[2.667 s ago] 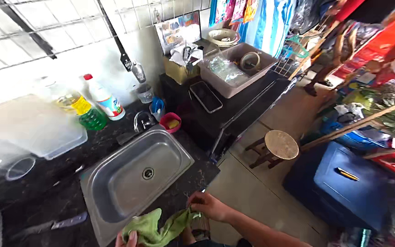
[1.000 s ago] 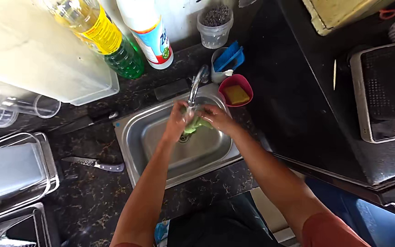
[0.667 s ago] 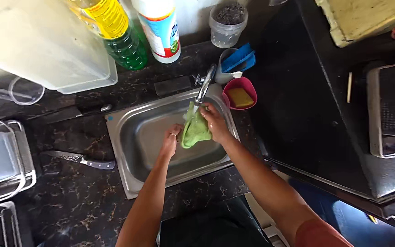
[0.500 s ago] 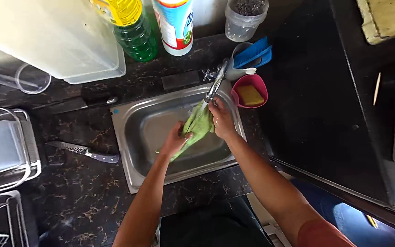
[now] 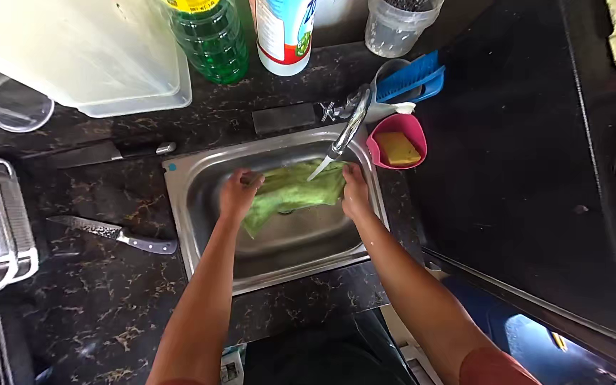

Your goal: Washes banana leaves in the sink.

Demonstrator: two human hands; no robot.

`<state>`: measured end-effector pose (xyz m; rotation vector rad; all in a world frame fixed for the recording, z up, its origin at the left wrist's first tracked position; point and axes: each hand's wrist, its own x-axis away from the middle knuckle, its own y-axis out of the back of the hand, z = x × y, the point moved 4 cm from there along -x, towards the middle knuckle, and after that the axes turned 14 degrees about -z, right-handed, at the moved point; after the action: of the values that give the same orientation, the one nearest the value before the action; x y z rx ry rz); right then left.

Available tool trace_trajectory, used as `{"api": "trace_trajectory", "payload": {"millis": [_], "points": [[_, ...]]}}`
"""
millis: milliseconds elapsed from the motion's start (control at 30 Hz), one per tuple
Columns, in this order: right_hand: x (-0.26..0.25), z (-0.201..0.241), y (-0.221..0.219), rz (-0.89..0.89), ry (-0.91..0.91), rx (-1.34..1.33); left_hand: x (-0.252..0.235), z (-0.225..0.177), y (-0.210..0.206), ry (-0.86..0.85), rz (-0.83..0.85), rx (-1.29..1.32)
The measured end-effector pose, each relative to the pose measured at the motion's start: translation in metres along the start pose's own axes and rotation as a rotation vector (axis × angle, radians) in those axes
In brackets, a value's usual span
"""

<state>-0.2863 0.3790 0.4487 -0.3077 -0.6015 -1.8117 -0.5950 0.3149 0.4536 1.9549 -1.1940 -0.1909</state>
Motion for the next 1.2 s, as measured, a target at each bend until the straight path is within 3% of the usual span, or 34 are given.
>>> {"api": "trace_trajectory", "payload": {"millis": [67,133,233,300,433,600,700,800,900,967,1000,1133,1200], "points": [[-0.007,-0.01,-0.001,0.006,0.038,0.381,-0.007,-0.009,-0.008,-0.066,-0.096,-0.149],[-0.004,-0.008,-0.01,0.032,0.124,0.64,-0.003,-0.023,-0.024,-0.167,-0.083,-0.233],[0.008,-0.009,-0.036,0.102,0.445,0.792,0.01,-0.017,-0.074,-0.509,-0.09,-0.288],[0.002,-0.023,-0.06,0.125,0.641,0.853,0.008,0.004,-0.102,-0.635,-0.094,-0.326],[-0.028,-0.074,-0.081,0.202,0.84,1.11,0.013,0.055,-0.124,-0.558,0.061,-0.597],[-0.037,-0.091,-0.08,0.265,0.908,1.25,0.019,0.063,-0.116,-0.496,0.131,-0.689],[-0.022,-0.058,-0.08,0.342,0.771,1.129,0.023,0.037,-0.107,-0.444,0.095,-0.591],[-0.007,-0.025,-0.083,0.345,0.435,0.634,0.033,-0.003,-0.096,-0.241,-0.041,-0.112],[0.008,-0.017,-0.095,0.446,-0.205,-0.005,0.044,-0.025,-0.114,0.352,0.046,0.689],[0.012,-0.002,-0.095,0.426,-0.396,-0.259,0.038,-0.039,-0.131,0.736,0.063,1.201],[0.014,0.007,-0.09,0.434,-0.451,-0.332,0.038,-0.046,-0.135,0.839,0.077,1.364],[0.022,0.038,-0.067,0.537,-0.569,-0.326,0.047,-0.068,-0.137,0.813,0.203,1.48],[0.028,0.047,-0.067,0.477,-0.574,-0.29,0.053,-0.07,-0.132,0.813,0.239,1.486]]}}
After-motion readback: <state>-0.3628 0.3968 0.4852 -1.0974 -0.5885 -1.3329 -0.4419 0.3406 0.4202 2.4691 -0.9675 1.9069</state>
